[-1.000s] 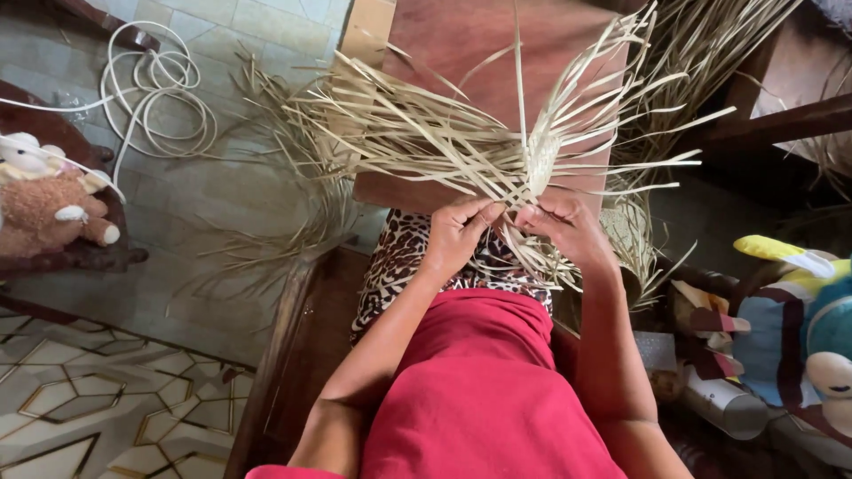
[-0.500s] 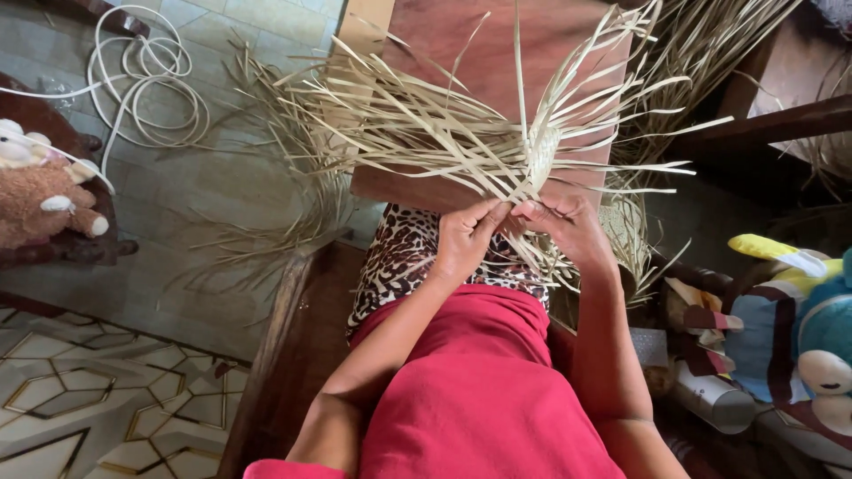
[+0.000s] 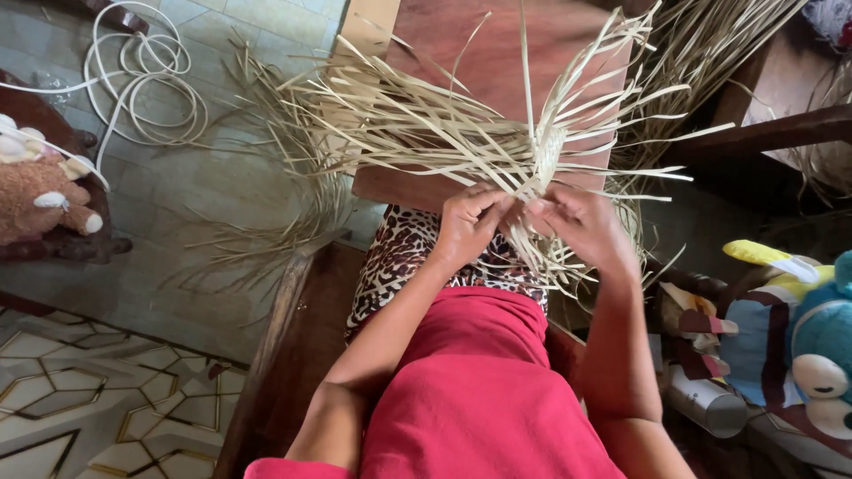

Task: The person is weaving dried palm leaves together to create a handcrafted item, using intricate finger movements to interlace the strands.

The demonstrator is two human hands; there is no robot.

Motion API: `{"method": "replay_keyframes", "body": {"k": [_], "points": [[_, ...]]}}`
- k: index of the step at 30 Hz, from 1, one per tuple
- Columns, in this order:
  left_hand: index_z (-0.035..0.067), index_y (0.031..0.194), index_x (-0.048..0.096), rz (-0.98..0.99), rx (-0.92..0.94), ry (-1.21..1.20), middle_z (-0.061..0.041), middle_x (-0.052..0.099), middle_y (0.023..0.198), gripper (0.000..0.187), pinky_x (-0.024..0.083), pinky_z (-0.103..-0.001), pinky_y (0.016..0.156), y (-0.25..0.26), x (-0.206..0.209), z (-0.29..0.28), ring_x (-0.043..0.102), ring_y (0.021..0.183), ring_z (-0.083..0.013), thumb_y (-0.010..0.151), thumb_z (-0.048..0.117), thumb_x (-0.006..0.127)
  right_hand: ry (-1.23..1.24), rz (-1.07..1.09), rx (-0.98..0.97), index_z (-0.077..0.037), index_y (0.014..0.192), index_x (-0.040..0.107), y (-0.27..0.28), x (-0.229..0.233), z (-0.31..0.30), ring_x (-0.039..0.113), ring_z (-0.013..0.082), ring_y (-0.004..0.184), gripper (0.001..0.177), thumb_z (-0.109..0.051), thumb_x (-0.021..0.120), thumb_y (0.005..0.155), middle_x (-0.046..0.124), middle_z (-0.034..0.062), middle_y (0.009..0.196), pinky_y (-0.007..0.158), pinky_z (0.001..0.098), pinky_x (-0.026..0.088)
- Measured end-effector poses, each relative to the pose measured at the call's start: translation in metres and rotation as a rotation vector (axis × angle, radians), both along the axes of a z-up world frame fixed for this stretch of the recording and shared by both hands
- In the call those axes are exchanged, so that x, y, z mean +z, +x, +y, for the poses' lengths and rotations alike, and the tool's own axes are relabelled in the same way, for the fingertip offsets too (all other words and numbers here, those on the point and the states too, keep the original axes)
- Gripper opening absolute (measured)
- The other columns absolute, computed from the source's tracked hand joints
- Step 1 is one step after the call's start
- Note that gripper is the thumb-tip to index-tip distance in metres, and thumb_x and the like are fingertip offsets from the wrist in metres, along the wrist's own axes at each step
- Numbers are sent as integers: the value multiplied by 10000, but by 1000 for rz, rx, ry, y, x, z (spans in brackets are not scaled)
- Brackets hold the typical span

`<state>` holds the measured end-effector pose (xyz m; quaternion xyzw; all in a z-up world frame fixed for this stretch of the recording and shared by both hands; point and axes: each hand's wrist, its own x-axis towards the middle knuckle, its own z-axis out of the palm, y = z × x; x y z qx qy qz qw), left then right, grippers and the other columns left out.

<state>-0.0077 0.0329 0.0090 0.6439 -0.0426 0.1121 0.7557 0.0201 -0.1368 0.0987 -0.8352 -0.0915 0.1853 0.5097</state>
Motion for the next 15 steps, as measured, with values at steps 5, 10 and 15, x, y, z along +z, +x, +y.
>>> {"method": "replay_keyframes", "body": {"k": [5,10,15], "points": [[26,874,702,-46,-36,-41,-115,632,647,59,506,-302,643,3,8,0,640,638,-241,869,22,644,-339,-595,130,-112,907,723,22,26,16,645,266,874,14,-113,712,915,689,72,856,781,321,502],[15,887,702,-64,-74,-44,-138,621,661,88,499,-350,613,5,14,6,638,630,-264,881,7,614,-332,-443,343,-53,834,716,43,29,52,589,319,801,66,-116,711,854,636,140,810,712,381,484],[16,857,690,-67,-116,-38,-144,609,690,65,502,-391,630,11,6,11,623,663,-228,823,-14,643,-200,-408,290,-65,876,707,38,28,49,587,306,829,45,-75,721,835,636,129,868,699,357,497]]}}
